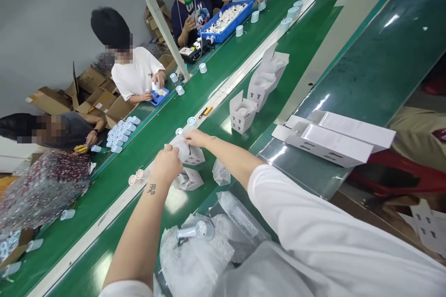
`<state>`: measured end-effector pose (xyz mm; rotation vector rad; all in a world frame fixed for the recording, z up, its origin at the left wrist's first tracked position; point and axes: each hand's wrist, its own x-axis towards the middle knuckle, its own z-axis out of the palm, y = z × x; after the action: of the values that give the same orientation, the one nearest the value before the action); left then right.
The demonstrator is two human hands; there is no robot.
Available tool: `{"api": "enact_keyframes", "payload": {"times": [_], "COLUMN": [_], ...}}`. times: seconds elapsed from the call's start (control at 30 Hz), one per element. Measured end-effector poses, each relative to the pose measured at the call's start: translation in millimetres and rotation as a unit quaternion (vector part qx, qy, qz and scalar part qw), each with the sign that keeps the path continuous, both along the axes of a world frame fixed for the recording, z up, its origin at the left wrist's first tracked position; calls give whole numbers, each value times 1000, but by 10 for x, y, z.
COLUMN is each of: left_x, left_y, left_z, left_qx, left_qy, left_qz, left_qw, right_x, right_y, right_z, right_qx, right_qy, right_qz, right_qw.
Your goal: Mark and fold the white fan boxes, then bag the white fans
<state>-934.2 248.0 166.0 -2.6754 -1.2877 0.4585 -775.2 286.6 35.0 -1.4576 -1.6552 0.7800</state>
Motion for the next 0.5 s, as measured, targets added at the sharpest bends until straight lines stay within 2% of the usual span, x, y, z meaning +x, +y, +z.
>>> {"api": "enact_keyframes", "payload": {"times": [0.13,0.23,0.37,0.5], "left_x": [388,747,1058,1090], "left_y": [224,290,276,406], "left_z": [-45,-94,-235,-283], "left_qx": [-77,-84,-68,-130], "left_qy": [79,101,88,71], "left_qz": [-16,-35,-180,-273], "left_qw": [994,991,977,951], "right_x": [54,217,402,531], "right_y": [-161,-311,-453,-549], "right_z": [-205,-301,-365,-382], "right_qx": [2,-1,0,2], "right_qy": [-63,-87,-92,-87], "right_qz": [-3,-23,-71,-118], "right_qw": [998,996,993,989]}}
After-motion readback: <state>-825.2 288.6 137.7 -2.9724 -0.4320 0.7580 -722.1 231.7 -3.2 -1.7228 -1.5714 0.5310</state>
